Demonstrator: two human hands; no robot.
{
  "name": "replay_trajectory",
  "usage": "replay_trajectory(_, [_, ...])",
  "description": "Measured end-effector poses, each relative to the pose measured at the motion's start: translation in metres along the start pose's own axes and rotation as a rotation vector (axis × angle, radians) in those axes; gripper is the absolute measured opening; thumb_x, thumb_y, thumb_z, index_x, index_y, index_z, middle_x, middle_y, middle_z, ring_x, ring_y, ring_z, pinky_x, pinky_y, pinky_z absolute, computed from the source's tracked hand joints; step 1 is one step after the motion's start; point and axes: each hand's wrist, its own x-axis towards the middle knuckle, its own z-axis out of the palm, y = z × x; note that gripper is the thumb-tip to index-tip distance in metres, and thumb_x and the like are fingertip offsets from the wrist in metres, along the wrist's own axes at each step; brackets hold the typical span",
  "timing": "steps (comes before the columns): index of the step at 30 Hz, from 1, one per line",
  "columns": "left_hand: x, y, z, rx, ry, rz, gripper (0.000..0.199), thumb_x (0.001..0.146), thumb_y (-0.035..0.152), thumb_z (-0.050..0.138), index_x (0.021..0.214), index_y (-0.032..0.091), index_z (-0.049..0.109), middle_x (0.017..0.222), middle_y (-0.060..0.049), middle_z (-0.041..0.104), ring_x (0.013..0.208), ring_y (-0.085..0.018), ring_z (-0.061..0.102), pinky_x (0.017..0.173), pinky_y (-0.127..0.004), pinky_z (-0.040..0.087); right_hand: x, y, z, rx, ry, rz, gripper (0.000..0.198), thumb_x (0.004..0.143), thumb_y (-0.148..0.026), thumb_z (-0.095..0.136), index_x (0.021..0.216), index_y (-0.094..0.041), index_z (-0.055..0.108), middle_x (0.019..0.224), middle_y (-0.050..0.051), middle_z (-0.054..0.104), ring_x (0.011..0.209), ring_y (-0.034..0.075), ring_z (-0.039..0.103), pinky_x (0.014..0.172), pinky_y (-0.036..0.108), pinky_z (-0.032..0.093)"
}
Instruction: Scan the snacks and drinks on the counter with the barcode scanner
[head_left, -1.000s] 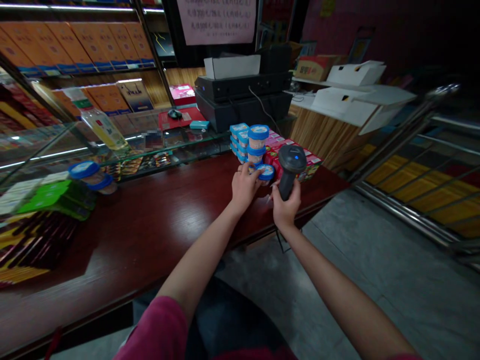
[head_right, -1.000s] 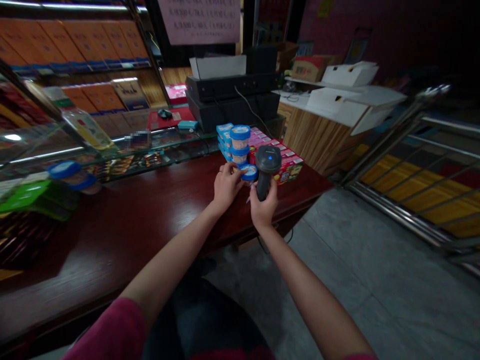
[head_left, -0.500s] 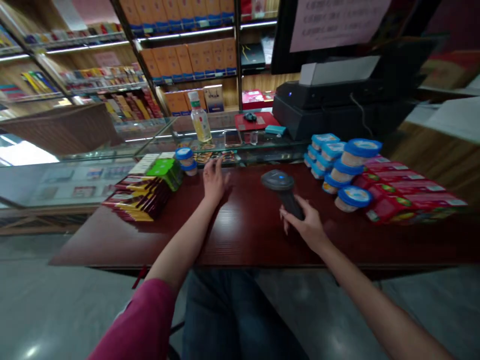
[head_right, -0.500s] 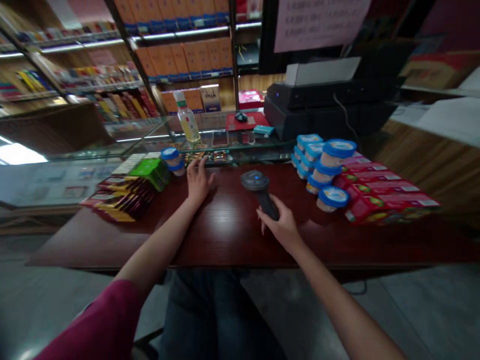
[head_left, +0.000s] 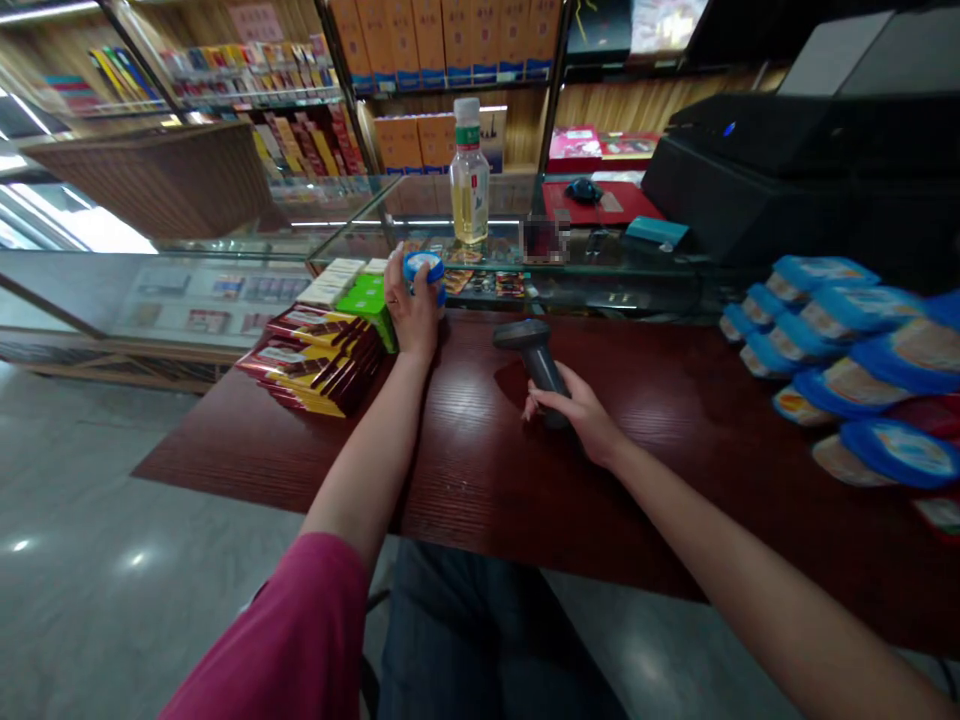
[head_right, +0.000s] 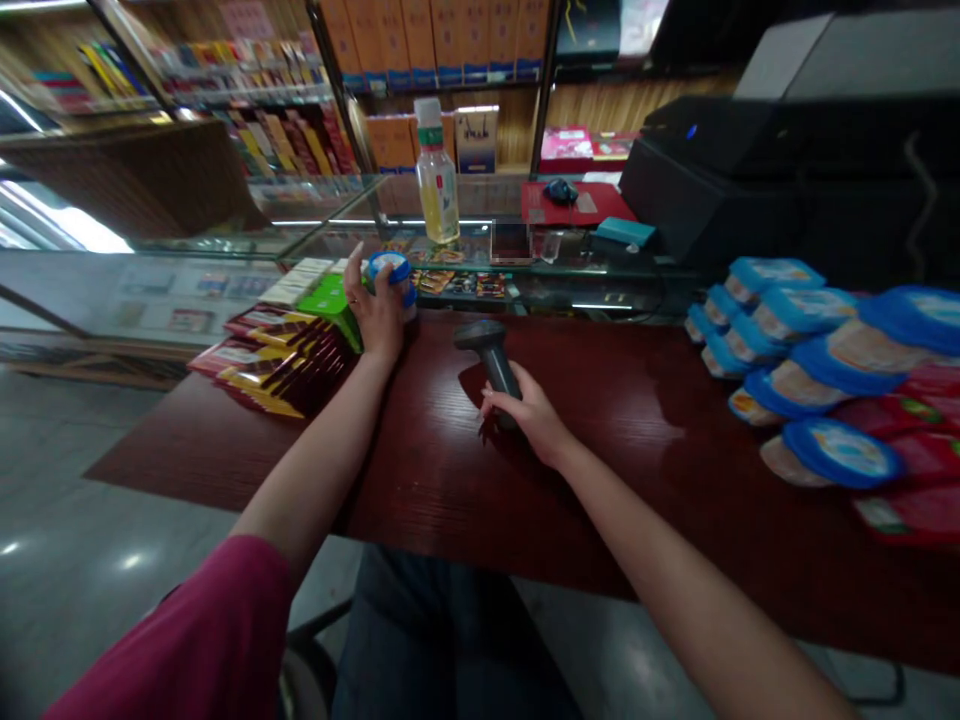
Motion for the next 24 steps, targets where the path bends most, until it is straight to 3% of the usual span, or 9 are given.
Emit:
replay_trajectory(5, [0.003, 0.004, -0.007, -0.11, -0.117, 0.063, 0.022, 0.1, 0.038, 0.068, 0.119, 0.028, 0.072, 0.166, -0.008, 0.05, 0.168, -0.031, 0.023, 0.137, -0.058, 0.018, 0.0, 0.004, -0.006, 0.158, 0.076, 0.049, 0.031, 0.081, -0.041, 0.081, 0.097, -0.022, 0.062, 0.073, -0.002, 0.066, 0.065, 0.015, 0.061, 0.065, 0.031, 0.048])
replay_trajectory(11, [-0.016, 0.02, 0.003, -0.326, -0.122, 0.056, 0.035, 0.105, 0.05, 0.06, 0.13, 0.026, 0.065, 0.156, -0.011, 0.058, 0.158, -0.03, 0.043, 0.133, -0.053, 0.031, -0.003, 0.0, -0.004, 0.257, 0.141, 0.024, 0.032, 0.076, -0.037, 0.082, 0.093, -0.023, 0.059, 0.075, -0.004, 0.062, 0.057, 0.012, 0.055, 0.055, 0.028, 0.046])
replay_trajectory(14, [-0.028, 0.023, 0.021, -0.404, -0.144, -0.014, 0.04, 0.103, 0.055, 0.063, 0.129, 0.025, 0.063, 0.138, -0.01, 0.069, 0.141, -0.029, 0.06, 0.126, -0.048, 0.043, -0.006, -0.007, -0.001, 0.239, 0.185, -0.017, 0.035, 0.077, -0.042, 0.083, 0.093, -0.025, 0.057, 0.075, -0.005, 0.061, 0.054, 0.011, 0.053, 0.051, 0.027, 0.048])
replay_trajectory(17, [-0.034, 0.02, 0.037, -0.473, -0.253, -0.111, 0.04, 0.1, 0.055, 0.068, 0.125, 0.024, 0.064, 0.127, -0.007, 0.073, 0.128, -0.026, 0.069, 0.116, -0.043, 0.052, -0.008, -0.011, -0.001, 0.209, 0.214, -0.051, 0.036, 0.079, -0.046, 0.082, 0.092, -0.025, 0.055, 0.076, -0.005, 0.061, 0.053, 0.01, 0.053, 0.049, 0.027, 0.049])
replay_trajectory(24, [-0.035, 0.011, 0.039, -0.68, -0.445, -0.277, 0.04, 0.097, 0.05, 0.073, 0.126, 0.025, 0.061, 0.132, -0.009, 0.071, 0.12, -0.025, 0.072, 0.095, -0.038, 0.064, -0.006, -0.01, -0.005, 0.242, 0.221, -0.043, 0.038, 0.078, -0.048, 0.083, 0.088, -0.025, 0.054, 0.078, -0.005, 0.059, 0.053, 0.009, 0.052, 0.049, 0.026, 0.05])
